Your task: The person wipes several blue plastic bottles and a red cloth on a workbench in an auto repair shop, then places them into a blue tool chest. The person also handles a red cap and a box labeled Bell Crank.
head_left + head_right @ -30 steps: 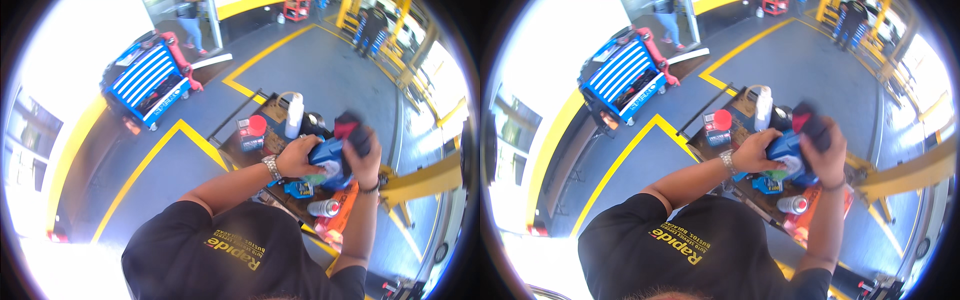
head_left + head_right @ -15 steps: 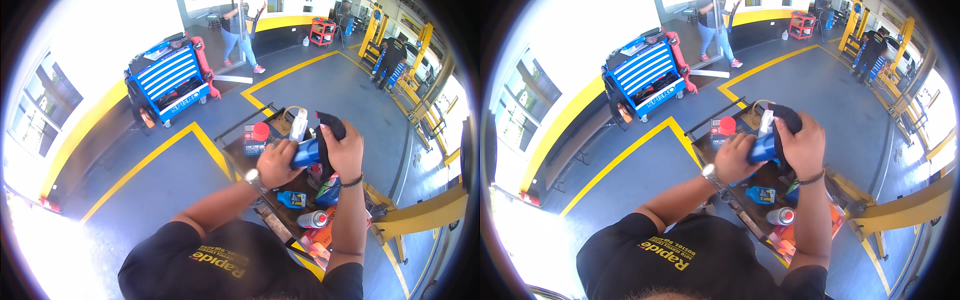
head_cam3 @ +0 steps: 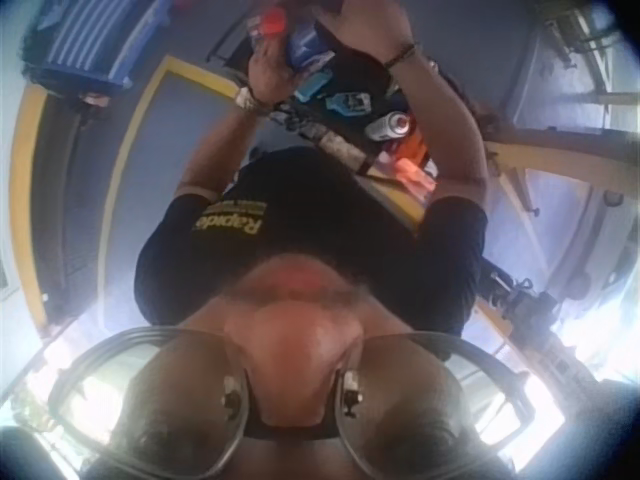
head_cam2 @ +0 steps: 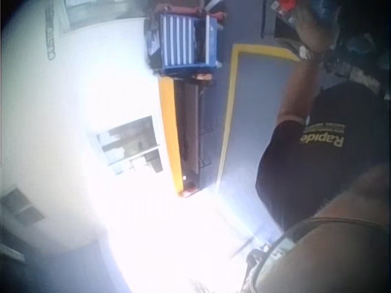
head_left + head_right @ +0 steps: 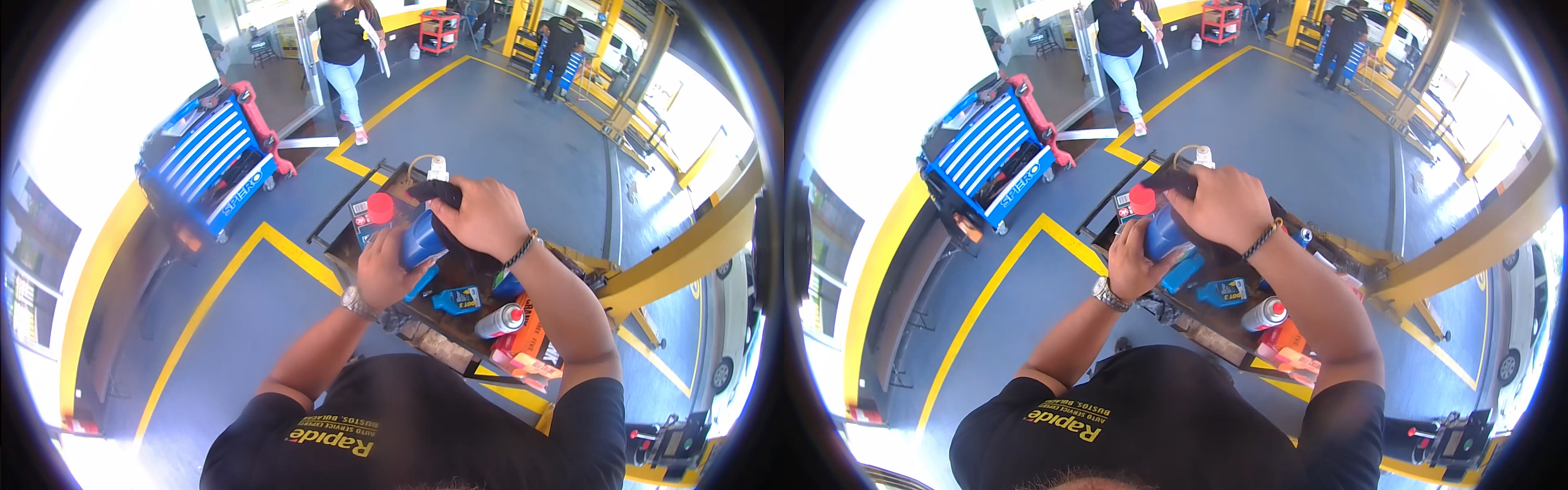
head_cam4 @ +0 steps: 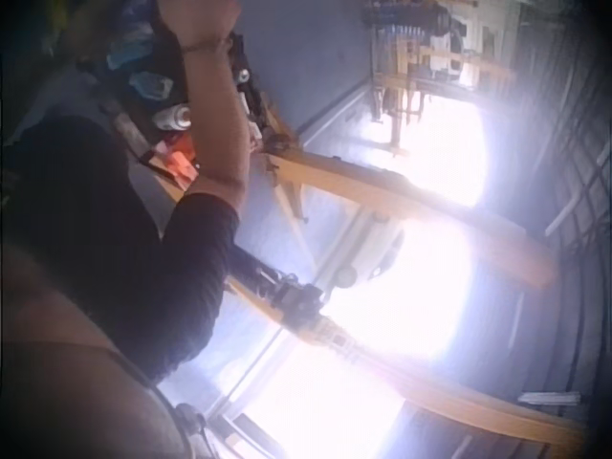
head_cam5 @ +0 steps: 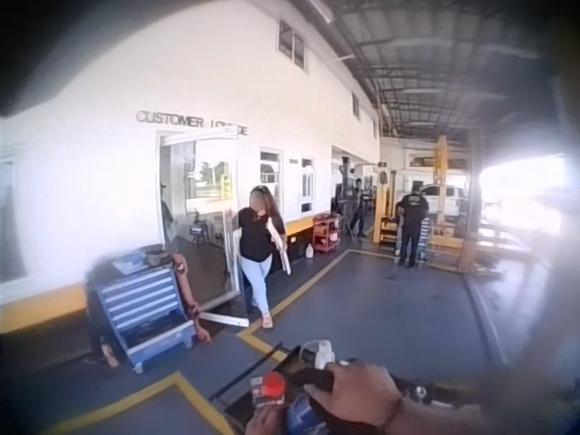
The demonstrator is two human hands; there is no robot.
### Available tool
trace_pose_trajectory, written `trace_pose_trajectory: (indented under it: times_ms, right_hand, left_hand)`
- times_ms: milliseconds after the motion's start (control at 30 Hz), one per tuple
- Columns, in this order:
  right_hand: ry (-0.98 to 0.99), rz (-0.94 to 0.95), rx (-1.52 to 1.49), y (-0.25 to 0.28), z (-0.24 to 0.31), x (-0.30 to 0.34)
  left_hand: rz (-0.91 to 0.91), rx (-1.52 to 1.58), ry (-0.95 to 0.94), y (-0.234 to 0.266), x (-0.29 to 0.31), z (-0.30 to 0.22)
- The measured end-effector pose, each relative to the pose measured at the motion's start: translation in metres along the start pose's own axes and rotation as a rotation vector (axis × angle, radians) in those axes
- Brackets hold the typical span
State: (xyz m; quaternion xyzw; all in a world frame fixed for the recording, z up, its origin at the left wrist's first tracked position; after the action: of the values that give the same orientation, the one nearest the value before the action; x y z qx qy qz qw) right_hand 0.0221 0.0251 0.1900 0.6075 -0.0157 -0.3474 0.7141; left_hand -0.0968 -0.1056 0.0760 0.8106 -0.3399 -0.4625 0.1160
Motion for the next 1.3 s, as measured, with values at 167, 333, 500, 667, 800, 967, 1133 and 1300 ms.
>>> trace_pose_trajectory:
  times_ms: [167,333,500,667,800,967,1133,1300]
  right_hand:
    - [0.615,-0.173,0.068,-0.004,0.052,-0.01]
    - [0.418,0.079,-0.006,-0.034,0.09,-0.026]
    - [-0.108,0.222,0.083,-0.054,0.108,-0.042]
    - [0.505,-0.151,-0.035,-0.057,0.143,-0.041]
    - [0.707,-0.048,0.058,-0.072,0.159,-0.032]
    - [0.018,0.147,0.135,-0.097,0.141,-0.044]
    - [-0.282,0.254,0.016,-0.084,0.091,-0.06]
    - [0.133,-0.373,-0.151,-0.039,0.093,-0.061]
  left_hand:
    - [0.322,0.351,0.098,0.038,-0.008,0.053]
    - [0.413,0.27,0.05,0.072,-0.003,0.09]
    - [0.192,0.058,0.002,0.092,-0.002,0.109]
    - [0.463,0.476,-0.018,0.116,-0.018,0.15]
    - [0.555,0.444,-0.092,0.128,-0.015,0.158]
    - [0.338,0.093,-0.092,0.112,0.0,0.148]
    - [0.193,-0.117,-0.121,0.098,0.007,0.137]
    - [0.236,0.022,0.028,0.08,-0.005,0.136]
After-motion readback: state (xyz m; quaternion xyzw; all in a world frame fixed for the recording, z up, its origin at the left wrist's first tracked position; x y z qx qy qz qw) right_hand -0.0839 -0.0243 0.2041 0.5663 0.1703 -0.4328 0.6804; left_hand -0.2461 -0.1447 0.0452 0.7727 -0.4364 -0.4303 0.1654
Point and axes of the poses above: each hand's wrist, its own x-axis away from the middle knuckle, its own y-axis out of the back of the hand, z = x × y, the point moved 5 cm from there along -x, towards the middle knuckle, and after that the axes turned 4 degrees about y, right-handed, at the moved point
